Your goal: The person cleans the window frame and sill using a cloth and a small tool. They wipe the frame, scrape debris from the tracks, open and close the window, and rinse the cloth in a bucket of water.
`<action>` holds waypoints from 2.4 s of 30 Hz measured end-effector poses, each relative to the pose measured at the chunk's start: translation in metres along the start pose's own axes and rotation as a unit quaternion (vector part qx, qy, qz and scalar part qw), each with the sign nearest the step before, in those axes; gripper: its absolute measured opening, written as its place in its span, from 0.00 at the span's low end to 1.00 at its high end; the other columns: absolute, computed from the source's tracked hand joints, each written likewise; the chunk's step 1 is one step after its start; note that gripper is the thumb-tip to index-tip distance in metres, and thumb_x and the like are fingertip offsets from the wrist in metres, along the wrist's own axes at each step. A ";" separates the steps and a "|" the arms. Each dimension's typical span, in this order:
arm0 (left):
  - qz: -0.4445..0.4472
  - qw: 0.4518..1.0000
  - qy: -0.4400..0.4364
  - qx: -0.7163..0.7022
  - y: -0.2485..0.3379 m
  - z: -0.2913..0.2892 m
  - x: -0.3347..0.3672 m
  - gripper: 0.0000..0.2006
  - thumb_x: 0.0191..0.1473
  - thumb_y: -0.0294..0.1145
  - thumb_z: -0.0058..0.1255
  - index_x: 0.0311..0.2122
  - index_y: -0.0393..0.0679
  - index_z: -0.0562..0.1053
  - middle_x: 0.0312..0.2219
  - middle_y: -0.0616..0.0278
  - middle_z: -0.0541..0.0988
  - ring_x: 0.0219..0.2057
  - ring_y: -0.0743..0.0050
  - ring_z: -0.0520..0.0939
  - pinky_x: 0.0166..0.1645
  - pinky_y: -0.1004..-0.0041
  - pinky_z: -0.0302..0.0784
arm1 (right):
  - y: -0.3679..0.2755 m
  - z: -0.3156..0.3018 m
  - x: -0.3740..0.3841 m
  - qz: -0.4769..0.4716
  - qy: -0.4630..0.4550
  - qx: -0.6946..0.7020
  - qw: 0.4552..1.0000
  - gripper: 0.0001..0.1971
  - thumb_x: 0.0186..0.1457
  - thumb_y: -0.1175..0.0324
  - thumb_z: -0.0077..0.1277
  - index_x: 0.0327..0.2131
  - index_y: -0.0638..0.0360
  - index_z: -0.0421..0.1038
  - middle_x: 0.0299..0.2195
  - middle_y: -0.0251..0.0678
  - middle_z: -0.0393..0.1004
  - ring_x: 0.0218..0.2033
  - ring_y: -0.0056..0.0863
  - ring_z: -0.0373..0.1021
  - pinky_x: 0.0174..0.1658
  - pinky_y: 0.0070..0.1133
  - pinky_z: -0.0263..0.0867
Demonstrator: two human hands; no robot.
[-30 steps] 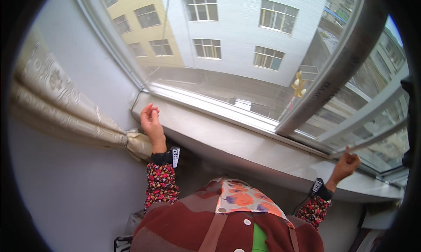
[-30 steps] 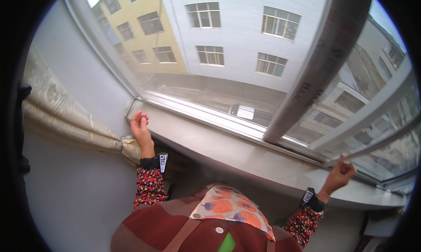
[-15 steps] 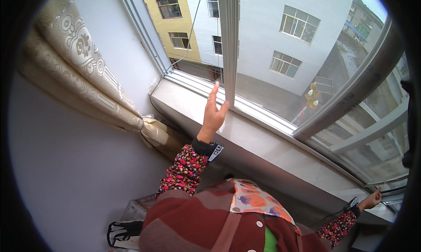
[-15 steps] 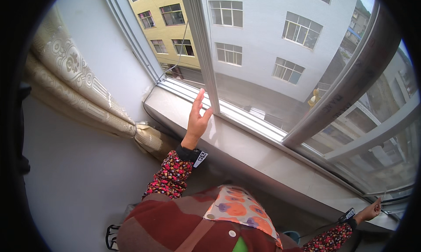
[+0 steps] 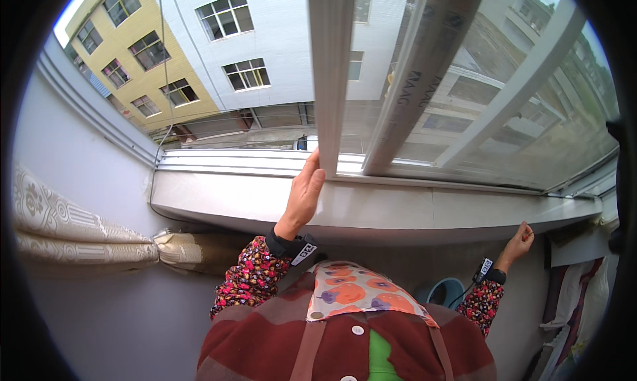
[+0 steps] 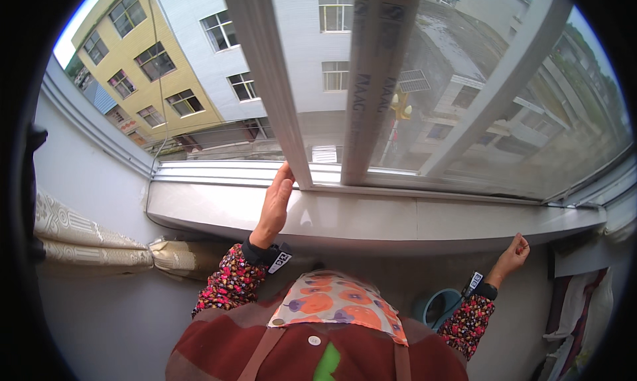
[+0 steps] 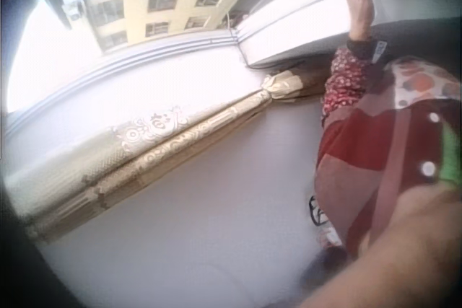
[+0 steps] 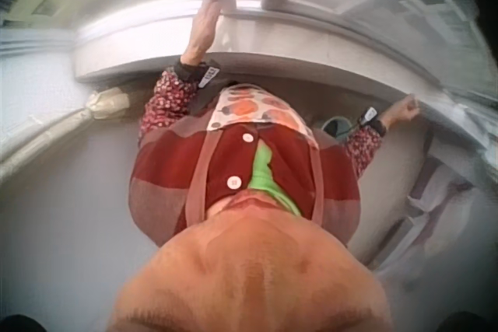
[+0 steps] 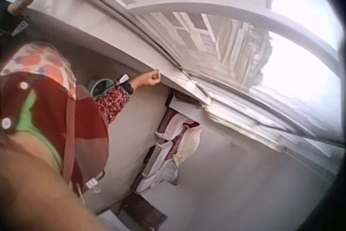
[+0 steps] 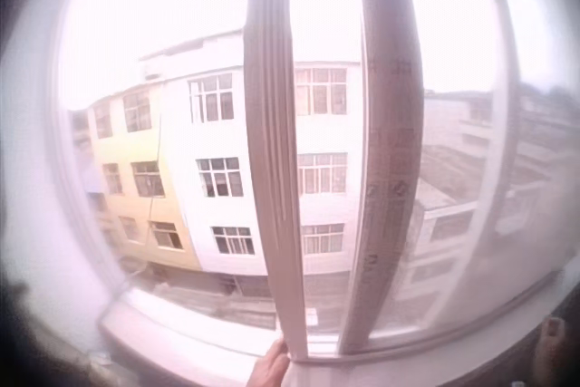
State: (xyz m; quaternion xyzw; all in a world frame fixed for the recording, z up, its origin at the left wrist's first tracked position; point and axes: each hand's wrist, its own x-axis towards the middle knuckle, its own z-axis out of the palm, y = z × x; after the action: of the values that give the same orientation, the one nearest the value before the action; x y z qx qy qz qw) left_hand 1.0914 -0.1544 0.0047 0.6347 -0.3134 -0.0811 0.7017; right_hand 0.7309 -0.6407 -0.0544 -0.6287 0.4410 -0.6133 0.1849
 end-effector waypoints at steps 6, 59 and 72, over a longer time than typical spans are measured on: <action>-0.019 0.993 -0.090 -0.070 -0.038 0.042 0.044 0.39 0.64 0.60 0.32 0.68 0.37 0.49 0.65 0.53 0.57 0.67 0.61 0.55 0.68 0.66 0.47 | 0.015 -0.006 -0.015 0.018 0.008 -0.019 1.000 0.12 0.58 0.60 0.59 0.32 0.60 0.74 0.26 0.21 0.68 0.27 0.13 0.60 0.32 0.15 0.60; -0.188 0.624 0.210 0.728 -0.020 -0.310 -0.028 0.22 0.50 0.20 0.46 0.51 0.46 0.75 0.43 0.58 0.73 0.45 0.54 0.72 0.49 0.55 0.66 | -0.155 0.064 -0.230 -0.172 -0.334 -0.018 0.927 0.03 0.58 0.74 0.56 0.32 0.61 0.72 0.22 0.29 0.71 0.18 0.14 0.59 0.20 0.15 0.52; -0.282 0.585 0.095 0.755 -0.013 -0.328 0.007 0.12 0.50 0.23 0.47 0.40 0.38 0.76 0.44 0.52 0.74 0.48 0.51 0.73 0.50 0.54 0.66 | -0.178 0.068 -0.222 -0.189 -0.262 -0.056 0.945 0.05 0.57 0.74 0.58 0.33 0.64 0.73 0.23 0.32 0.71 0.20 0.18 0.62 0.23 0.16 0.59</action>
State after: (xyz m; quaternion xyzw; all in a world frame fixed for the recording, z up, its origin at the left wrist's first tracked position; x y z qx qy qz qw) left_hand 1.2787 0.1155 -0.0050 0.9968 0.0010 0.0519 -0.0613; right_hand 0.8840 -0.3917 -0.0639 -0.8481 0.2838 -0.4250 0.1395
